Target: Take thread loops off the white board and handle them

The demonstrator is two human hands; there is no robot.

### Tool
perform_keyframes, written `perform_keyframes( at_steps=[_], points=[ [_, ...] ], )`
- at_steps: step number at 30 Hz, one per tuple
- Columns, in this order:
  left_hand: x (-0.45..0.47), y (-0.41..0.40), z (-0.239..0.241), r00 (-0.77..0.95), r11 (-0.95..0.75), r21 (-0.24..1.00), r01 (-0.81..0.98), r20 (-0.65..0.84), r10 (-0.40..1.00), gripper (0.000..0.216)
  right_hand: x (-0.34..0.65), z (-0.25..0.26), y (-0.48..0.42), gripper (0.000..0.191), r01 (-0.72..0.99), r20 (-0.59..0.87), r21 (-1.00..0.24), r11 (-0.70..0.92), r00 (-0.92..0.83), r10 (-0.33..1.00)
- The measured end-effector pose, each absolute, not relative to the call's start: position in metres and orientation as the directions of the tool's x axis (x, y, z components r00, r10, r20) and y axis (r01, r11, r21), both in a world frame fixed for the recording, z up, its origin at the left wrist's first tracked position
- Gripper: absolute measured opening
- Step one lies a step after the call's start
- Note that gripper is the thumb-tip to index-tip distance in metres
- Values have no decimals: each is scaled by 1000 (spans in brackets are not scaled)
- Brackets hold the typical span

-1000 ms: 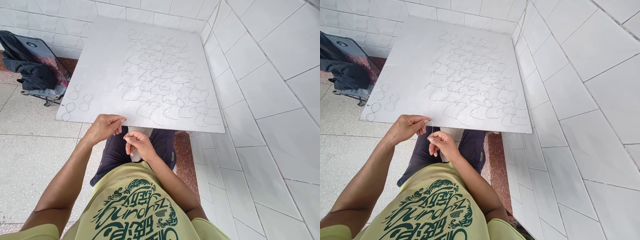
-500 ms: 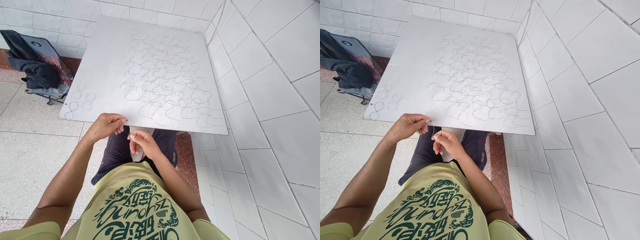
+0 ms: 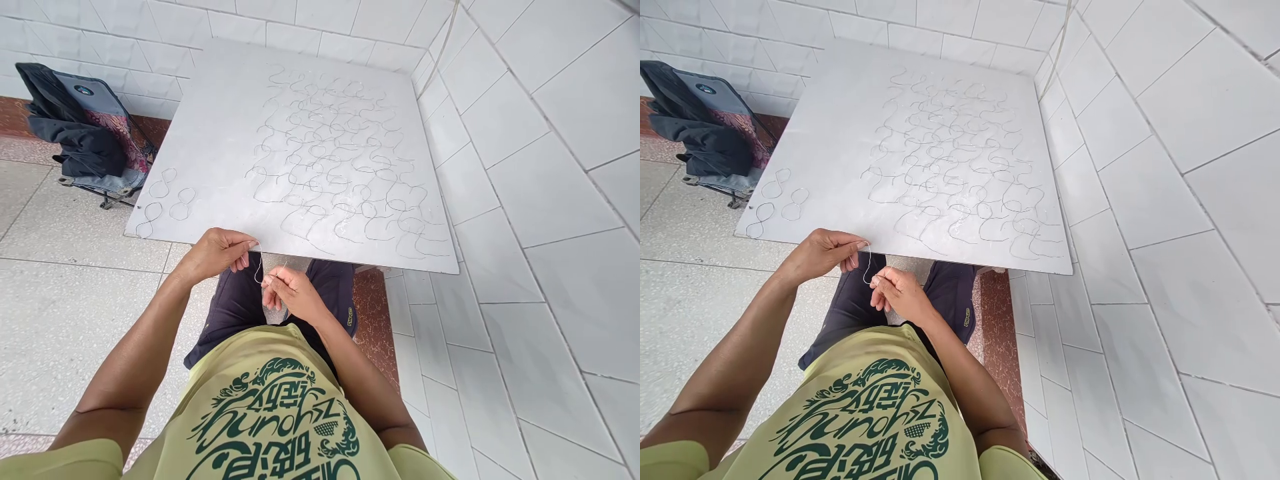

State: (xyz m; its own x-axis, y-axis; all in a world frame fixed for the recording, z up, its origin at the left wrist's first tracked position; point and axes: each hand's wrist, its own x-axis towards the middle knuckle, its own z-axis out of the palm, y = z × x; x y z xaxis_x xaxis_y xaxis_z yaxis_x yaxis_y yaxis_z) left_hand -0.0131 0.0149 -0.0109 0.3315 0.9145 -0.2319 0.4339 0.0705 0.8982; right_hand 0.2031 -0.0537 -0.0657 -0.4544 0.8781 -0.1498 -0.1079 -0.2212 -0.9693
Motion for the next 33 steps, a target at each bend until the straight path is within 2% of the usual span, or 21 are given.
perform_keyframes(
  at_steps=[4, 10, 15, 19, 24, 33],
  points=[
    [-13, 15, -12, 341, 77, 897, 435, -244, 908, 37, 205, -64, -54, 34, -85, -115, -981, -175, -473, 874],
    [-14, 10, -11, 349, 34, 906, 422, -197, 916, 37, 197, -75, -57, 36, -244, -160, -928, -282, -422, 892],
    [-14, 8, -3, 335, -69, 881, 469, -105, 936, 31, 192, -78, -55, 36, -330, -184, -893, -306, -351, 918],
    [-13, 14, 5, 287, -83, 865, 494, -72, 955, 25, 190, -75, -52, 38, -363, -168, -882, -300, -352, 921],
    [-16, 46, 7, 254, -139, 845, 516, 4, 967, 24, 191, -80, -54, 39, -341, -166, -893, -294, -357, 919],
    [-17, 114, -14, 278, -308, 733, 607, 166, 946, 23, 201, -105, -68, 41, -269, -298, -887, -375, -288, 910]
  ],
)
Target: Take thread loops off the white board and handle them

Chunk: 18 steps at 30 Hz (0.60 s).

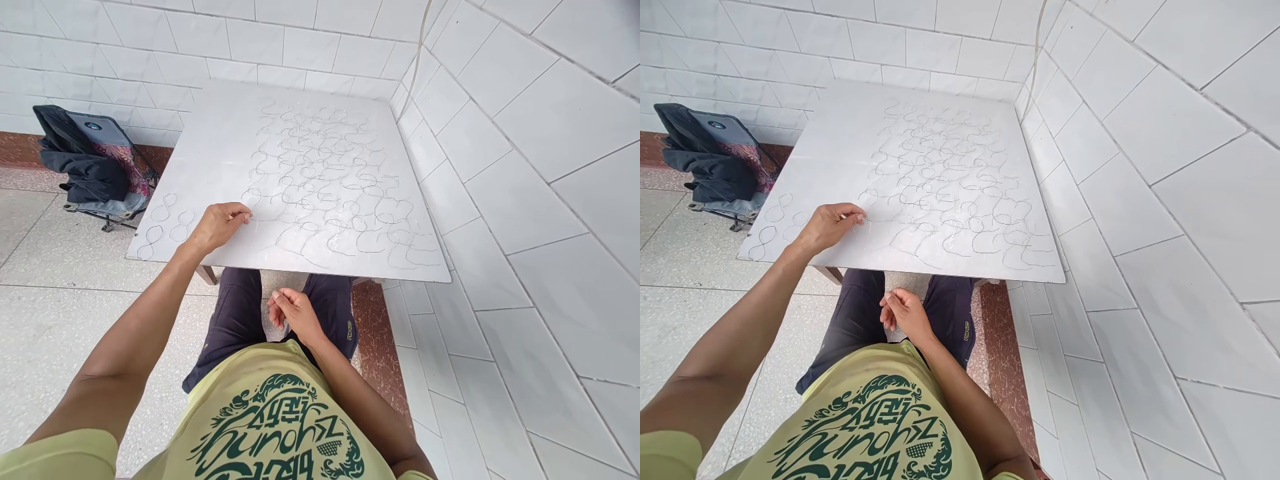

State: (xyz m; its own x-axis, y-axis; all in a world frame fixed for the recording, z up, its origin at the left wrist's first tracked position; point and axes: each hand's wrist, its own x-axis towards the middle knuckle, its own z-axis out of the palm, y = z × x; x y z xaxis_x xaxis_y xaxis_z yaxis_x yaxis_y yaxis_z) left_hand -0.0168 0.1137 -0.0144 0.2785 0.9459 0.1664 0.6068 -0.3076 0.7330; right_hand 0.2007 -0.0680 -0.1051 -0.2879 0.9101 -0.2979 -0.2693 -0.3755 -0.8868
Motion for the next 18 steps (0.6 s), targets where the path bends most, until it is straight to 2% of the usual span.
perform_keyframes(
  at_steps=[4, 9, 11, 14, 16, 18],
  points=[
    [-13, 122, -25, 344, -441, 617, 652, 278, 897, 24, 204, -114, -74, 42, -250, -346, -875, -414, -276, 897],
    [-26, 113, -22, 275, -435, 501, 748, 363, 891, 32, 207, -120, -81, 43, -216, -389, -872, -439, -237, 890],
    [-47, 112, -13, 168, -362, 493, 791, 393, 904, 29, 210, -123, -84, 44, -211, -397, -873, -440, -217, 892],
    [-96, 115, 5, -82, -158, 507, 848, 421, 903, 23, 216, -129, -89, 47, -213, -411, -869, -446, -191, 891],
    [-131, 115, 16, -237, 29, 502, 864, 356, 904, 18, 218, -134, -92, 47, -215, -422, -865, -454, -179, 888],
    [-157, 112, 23, -303, 133, 480, 867, 296, 906, 16, 219, -138, -94, 47, -217, -429, -861, -460, -174, 886]
  ],
)
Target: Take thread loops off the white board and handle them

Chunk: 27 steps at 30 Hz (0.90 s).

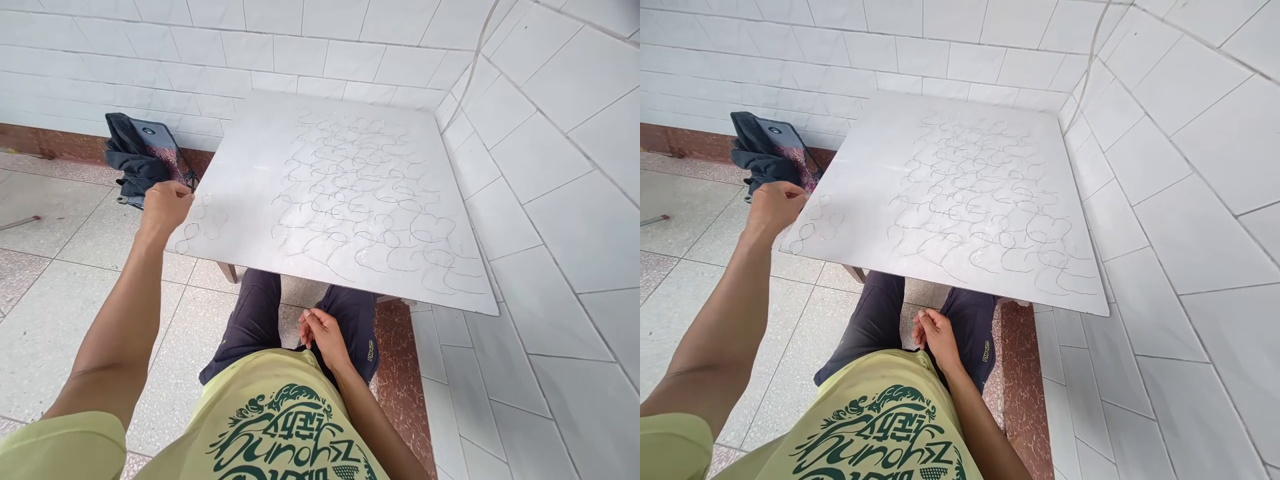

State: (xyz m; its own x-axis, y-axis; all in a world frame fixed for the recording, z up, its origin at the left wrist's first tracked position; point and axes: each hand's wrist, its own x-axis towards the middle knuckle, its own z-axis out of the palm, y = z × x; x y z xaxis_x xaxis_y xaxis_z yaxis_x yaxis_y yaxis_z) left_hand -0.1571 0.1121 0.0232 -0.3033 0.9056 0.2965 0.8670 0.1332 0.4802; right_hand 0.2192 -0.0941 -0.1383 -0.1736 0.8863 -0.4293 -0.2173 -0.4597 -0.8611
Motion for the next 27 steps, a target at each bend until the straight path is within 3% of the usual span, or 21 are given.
perform_keyframes(
  at_steps=[3, 9, 11, 14, 21, 27],
  points=[
    [-173, 100, 22, -301, 197, 404, 893, 210, 930, 25, 217, -143, -96, 46, -222, -437, -855, -469, -182, 881],
    [-135, 62, -5, -63, 5, 351, 936, 156, 986, 28, 211, -146, -100, 46, -182, -456, -849, -496, -222, 862],
    [-115, 42, -12, 87, -134, 225, 965, 205, 975, 33, 211, -146, -101, 46, -174, -457, -850, -497, -222, 861],
    [-88, 9, -20, 117, -147, 118, 982, 227, 967, 44, 212, -146, -101, 46, -181, -456, -851, -494, -215, 864],
    [-67, -32, -35, 181, -216, 81, 973, 308, 934, 49, 205, -142, -97, 52, -177, -450, -853, -491, -230, 863],
    [-76, -36, -46, 238, -276, 67, 959, 341, 909, 41, 193, -141, -88, 52, -169, -414, -867, -468, -277, 867]
  ],
)
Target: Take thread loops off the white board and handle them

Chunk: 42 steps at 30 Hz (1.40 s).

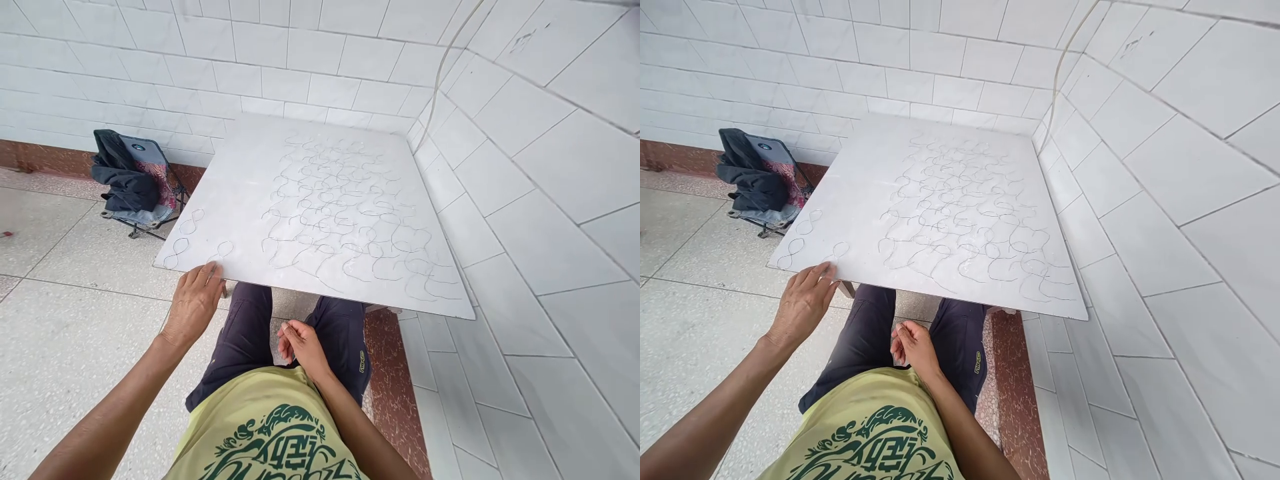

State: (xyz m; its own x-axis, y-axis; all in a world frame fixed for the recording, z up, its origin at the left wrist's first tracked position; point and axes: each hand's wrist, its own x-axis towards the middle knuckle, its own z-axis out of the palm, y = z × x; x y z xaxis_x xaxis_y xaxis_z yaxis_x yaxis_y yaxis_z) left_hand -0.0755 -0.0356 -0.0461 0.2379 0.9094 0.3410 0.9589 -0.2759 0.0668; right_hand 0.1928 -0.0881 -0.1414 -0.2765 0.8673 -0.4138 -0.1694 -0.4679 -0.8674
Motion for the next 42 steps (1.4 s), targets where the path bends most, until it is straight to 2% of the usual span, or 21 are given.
perform_keyframes(
  at_steps=[4, 10, 13, 15, 17, 20, 22, 24, 27, 32, 38, 42],
  points=[
    [-79, -39, -46, 269, -310, 76, 948, 333, 904, 38, 187, -144, -87, 50, -129, -396, -885, -448, -297, 869],
    [-80, -41, -49, 266, -342, 191, 920, 336, 904, 39, 183, -139, -85, 47, -80, -383, -898, -433, -341, 858],
    [-79, -42, -49, 205, -314, 276, 908, 361, 910, 33, 181, -130, -81, 46, -86, -362, -906, -415, -354, 862],
    [-72, -45, -45, 78, -246, 386, 889, 404, 912, 27, 179, -121, -78, 46, -87, -342, -913, -398, -367, 865],
    [-61, -52, -37, -116, -140, 566, 812, 392, 913, 23, 177, -110, -75, 45, -91, -305, -927, -363, -377, 874],
    [-37, -64, -26, -333, 22, 879, 477, 158, 930, 27, 174, -89, -69, 42, -119, -208, -957, -265, -356, 911],
    [-22, -71, -21, -330, 74, 964, 254, 14, 944, 30, 174, -75, -64, 42, -145, -138, -970, -193, -325, 936],
    [-10, -77, -20, -290, 109, 984, 140, -65, 955, 30, 175, -63, -61, 41, -162, -83, -977, -140, -315, 945],
    [2, -81, -23, -239, 161, 984, 72, -140, 961, 28, 178, -53, -57, 42, -198, -52, -973, -118, -309, 950],
    [11, -84, -33, -140, 227, 971, -75, -236, 962, 24, 184, -60, -56, 43, -273, -110, -943, -190, -282, 953],
    [19, -84, -37, -64, 271, 959, -81, -276, 959, 28, 190, -69, -56, 41, -335, -172, -907, -255, -258, 951],
    [26, -83, -38, -54, 273, 957, -99, -279, 959, 29, 192, -70, -59, 35, -311, -172, -915, -257, -275, 946]
  ],
)
